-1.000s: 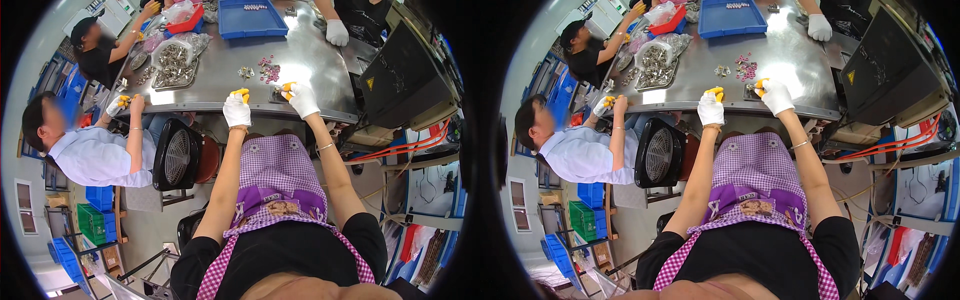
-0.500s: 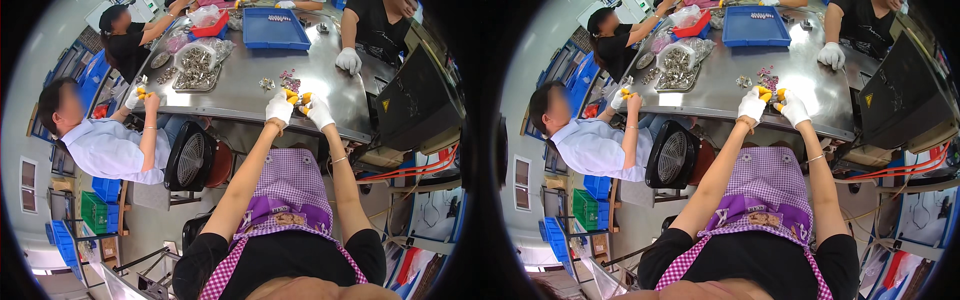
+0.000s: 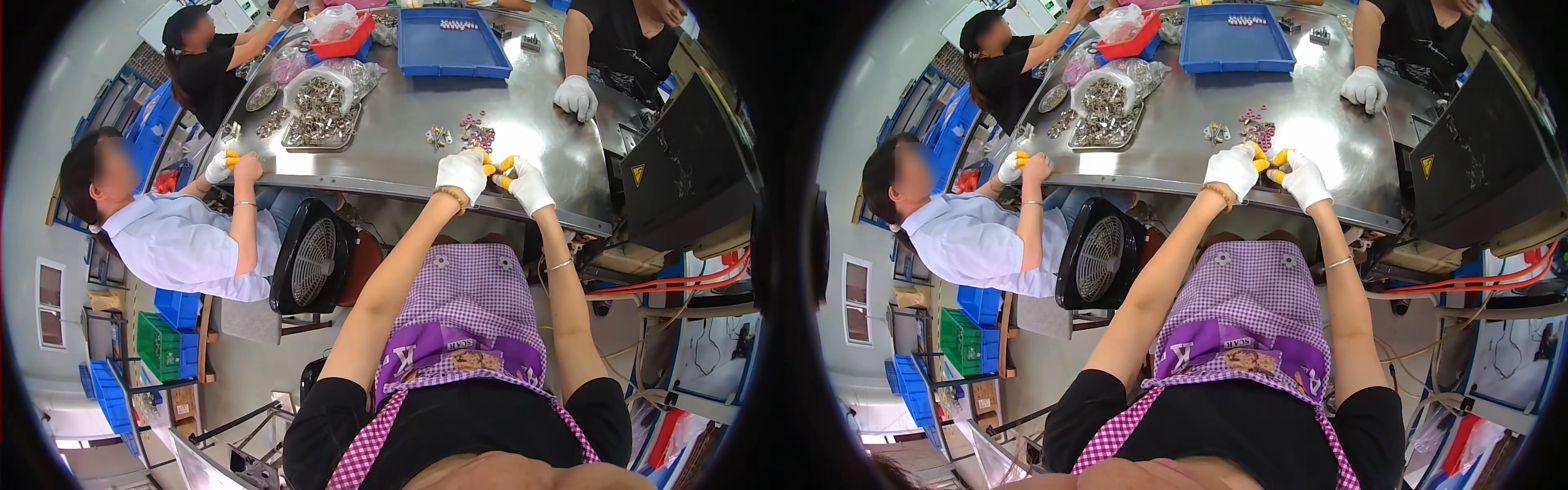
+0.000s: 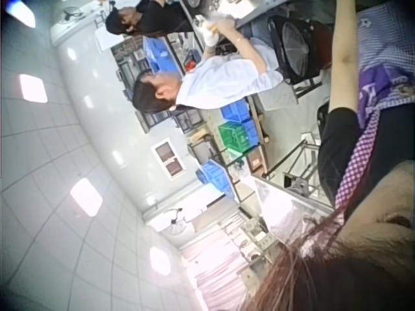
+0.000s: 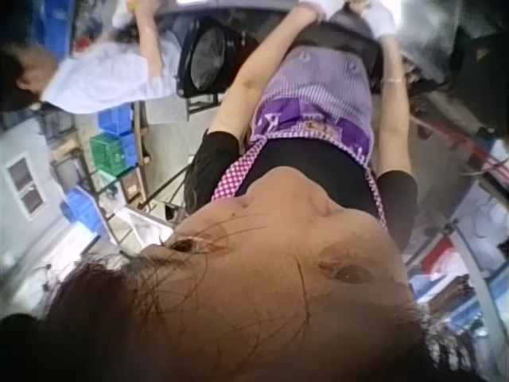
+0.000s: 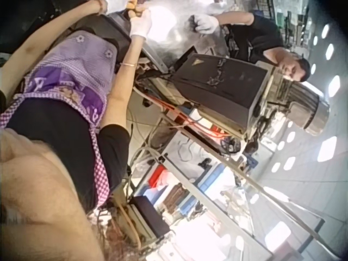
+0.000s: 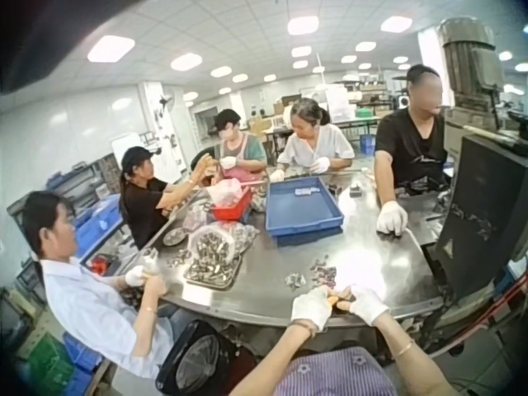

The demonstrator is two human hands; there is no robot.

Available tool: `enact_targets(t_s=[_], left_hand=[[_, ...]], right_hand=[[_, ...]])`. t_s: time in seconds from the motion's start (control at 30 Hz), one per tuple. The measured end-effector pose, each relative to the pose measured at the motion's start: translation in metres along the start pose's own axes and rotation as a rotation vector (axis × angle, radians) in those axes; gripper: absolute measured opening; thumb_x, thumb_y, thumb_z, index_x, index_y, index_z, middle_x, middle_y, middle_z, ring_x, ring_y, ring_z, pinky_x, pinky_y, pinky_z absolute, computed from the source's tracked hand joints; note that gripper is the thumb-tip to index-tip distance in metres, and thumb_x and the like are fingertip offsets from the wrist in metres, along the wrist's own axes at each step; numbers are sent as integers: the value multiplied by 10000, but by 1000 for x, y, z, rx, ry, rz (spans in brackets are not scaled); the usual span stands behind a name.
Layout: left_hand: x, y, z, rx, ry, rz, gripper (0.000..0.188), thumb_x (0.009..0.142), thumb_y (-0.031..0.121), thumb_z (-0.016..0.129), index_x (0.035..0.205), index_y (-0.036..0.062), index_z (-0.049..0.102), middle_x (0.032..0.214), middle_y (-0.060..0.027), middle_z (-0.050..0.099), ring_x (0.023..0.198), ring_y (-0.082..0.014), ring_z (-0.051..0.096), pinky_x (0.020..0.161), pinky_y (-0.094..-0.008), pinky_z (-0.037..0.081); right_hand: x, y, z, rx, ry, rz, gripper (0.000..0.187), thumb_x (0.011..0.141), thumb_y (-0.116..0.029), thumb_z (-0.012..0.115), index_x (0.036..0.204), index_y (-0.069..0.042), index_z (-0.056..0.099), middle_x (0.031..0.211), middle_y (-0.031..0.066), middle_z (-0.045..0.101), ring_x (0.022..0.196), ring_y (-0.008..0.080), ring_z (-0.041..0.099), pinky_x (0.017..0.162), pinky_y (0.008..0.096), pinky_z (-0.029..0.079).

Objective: The person assembles metal components onto fixture blocks on a table by hand, adjusts an iron underneath the table, and continues assembling hardware parts onto the fixtures.

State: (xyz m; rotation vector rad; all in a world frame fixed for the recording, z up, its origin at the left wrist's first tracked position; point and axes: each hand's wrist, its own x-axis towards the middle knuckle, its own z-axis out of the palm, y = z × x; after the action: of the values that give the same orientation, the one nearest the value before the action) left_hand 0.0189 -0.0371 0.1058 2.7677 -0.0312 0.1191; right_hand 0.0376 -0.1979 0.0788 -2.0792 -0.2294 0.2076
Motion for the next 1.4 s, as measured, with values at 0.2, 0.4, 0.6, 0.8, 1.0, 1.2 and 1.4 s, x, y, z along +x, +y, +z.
enact_targets(t_s=[0.2,0.4,0.6,0.8,1.0,1.2,1.4], left_hand=[[3,-12,11,-56,32,40,184,804,230,607,923,98,654,911,-88,693,763,-310,646,700,-387,490],[-5,-23,23,-21,311,295,156,779,172,600,906,93,644,872,-97,671,703,-311,622,665,-375,479],[-7,-24,36,75,488,336,180,793,180,566,920,77,642,918,-91,663,692,-298,616,635,-370,468],[-26,-12,22,-96,478,118,257,808,248,605,1011,95,648,977,-72,657,704,-289,622,653,-372,478],[-31,-93,41,-278,513,-158,317,823,290,625,1113,164,638,1023,-55,644,703,-297,625,663,-391,488],[17,-90,26,37,486,-98,252,825,259,615,1048,150,660,1019,-72,648,703,-303,626,675,-394,489],[48,-97,15,20,247,-112,217,855,242,553,1003,132,669,998,-102,649,740,-305,630,689,-394,488]], right_hand=[[1,18,8,156,10,-13,260,741,-82,725,985,-26,657,970,74,654,807,189,588,759,283,466],[-9,28,20,-273,280,-504,354,684,-95,757,1021,-51,658,1008,67,654,854,210,594,775,305,470],[-25,15,19,-498,361,-609,460,620,-78,771,1063,-60,649,1038,63,657,885,242,596,826,323,462],[-30,6,6,-616,300,-477,445,617,-154,771,1044,-95,661,975,70,661,818,251,595,789,332,478],[-40,2,-38,-600,331,-83,388,663,-137,772,1028,-67,661,978,93,663,730,278,594,711,352,492],[10,52,-95,-823,727,134,391,762,-257,696,1117,-102,638,996,99,653,807,286,625,756,366,500],[28,52,-103,-822,745,208,353,798,-246,664,1135,-153,620,1030,79,643,853,278,629,765,362,502]])
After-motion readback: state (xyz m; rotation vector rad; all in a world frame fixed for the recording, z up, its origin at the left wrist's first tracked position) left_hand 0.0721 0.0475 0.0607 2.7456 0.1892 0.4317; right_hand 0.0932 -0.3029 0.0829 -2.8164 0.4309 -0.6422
